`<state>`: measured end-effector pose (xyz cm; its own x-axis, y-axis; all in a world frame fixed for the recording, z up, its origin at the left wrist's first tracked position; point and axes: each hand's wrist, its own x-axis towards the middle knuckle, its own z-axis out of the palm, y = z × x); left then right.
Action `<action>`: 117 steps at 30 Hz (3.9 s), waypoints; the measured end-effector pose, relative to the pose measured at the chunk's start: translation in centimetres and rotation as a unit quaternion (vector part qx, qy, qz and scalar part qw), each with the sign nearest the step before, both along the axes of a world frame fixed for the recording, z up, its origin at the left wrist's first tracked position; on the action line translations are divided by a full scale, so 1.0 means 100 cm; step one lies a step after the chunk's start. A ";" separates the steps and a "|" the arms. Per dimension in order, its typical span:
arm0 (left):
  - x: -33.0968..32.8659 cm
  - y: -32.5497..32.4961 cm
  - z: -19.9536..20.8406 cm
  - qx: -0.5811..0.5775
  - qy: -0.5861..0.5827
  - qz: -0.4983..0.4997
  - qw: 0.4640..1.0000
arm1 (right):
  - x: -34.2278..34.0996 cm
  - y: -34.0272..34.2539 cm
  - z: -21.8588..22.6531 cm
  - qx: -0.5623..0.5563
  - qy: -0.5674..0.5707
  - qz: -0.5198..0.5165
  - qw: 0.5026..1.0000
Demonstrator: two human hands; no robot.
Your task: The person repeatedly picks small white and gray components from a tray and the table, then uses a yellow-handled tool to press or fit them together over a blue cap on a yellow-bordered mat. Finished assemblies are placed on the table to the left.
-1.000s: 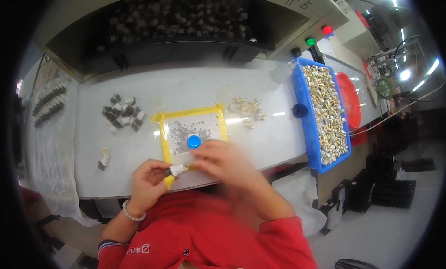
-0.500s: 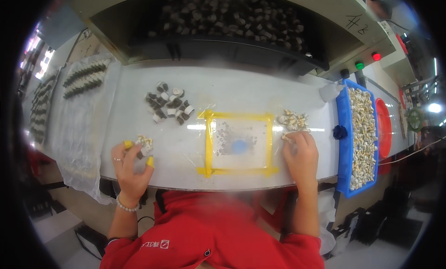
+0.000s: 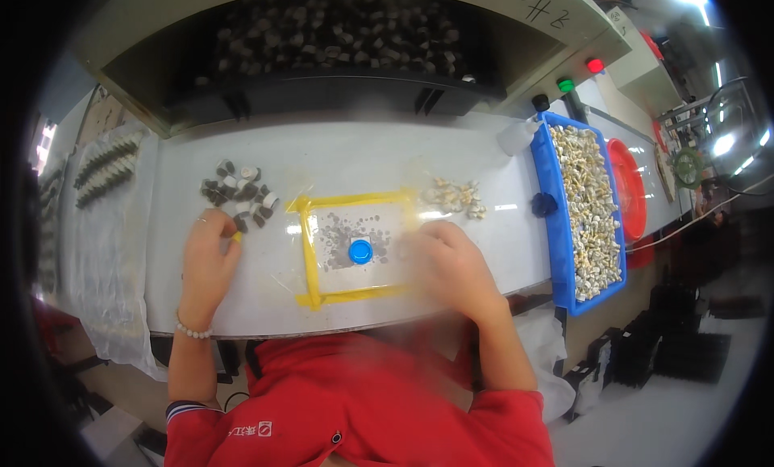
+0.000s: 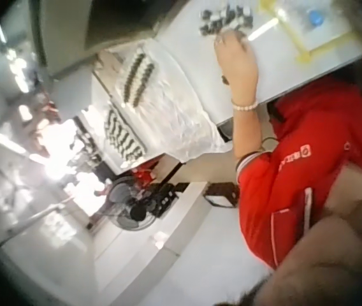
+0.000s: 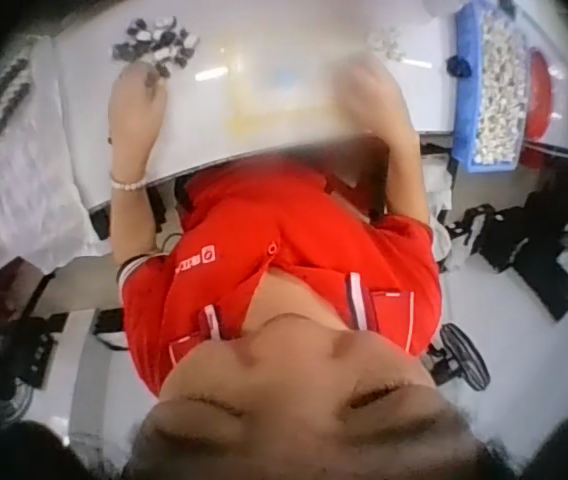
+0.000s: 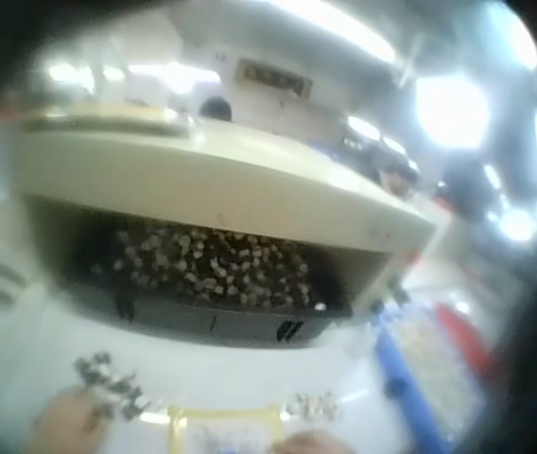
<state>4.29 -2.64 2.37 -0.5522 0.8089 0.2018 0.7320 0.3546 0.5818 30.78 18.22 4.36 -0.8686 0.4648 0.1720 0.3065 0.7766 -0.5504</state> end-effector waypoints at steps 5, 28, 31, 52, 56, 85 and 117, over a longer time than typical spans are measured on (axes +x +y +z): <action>0.024 -0.006 0.020 0.059 -0.134 -0.031 0.989 | -0.004 0.008 -0.010 0.044 0.017 0.105 0.993; 0.074 -0.041 0.000 0.065 -0.036 0.017 0.997 | -0.021 -0.001 -0.012 0.086 0.040 0.044 0.995; 0.078 -0.037 -0.004 0.018 -0.019 -0.014 1.000 | -0.021 -0.001 -0.011 0.071 0.047 0.044 0.995; 0.075 -0.019 -0.013 0.226 -0.667 -0.029 0.710 | -0.053 -0.015 0.003 0.142 0.010 0.144 0.979; 0.083 -0.013 -0.011 0.222 -0.663 -0.029 0.715 | -0.051 -0.016 0.003 0.128 0.012 0.129 0.983; 0.097 -0.005 -0.028 0.197 -0.695 -0.024 0.691 | -0.046 -0.040 0.013 -0.231 0.024 0.122 0.965; 0.039 -0.070 -0.006 0.084 0.155 -0.005 0.984 | -0.027 0.048 -0.021 0.182 0.031 -0.066 0.981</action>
<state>8.15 -9.64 1.77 -0.4350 0.7545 0.4914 0.8868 0.2644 0.3791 28.05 23.04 2.28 -0.7875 0.4709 0.3977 0.3928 0.8807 -0.2649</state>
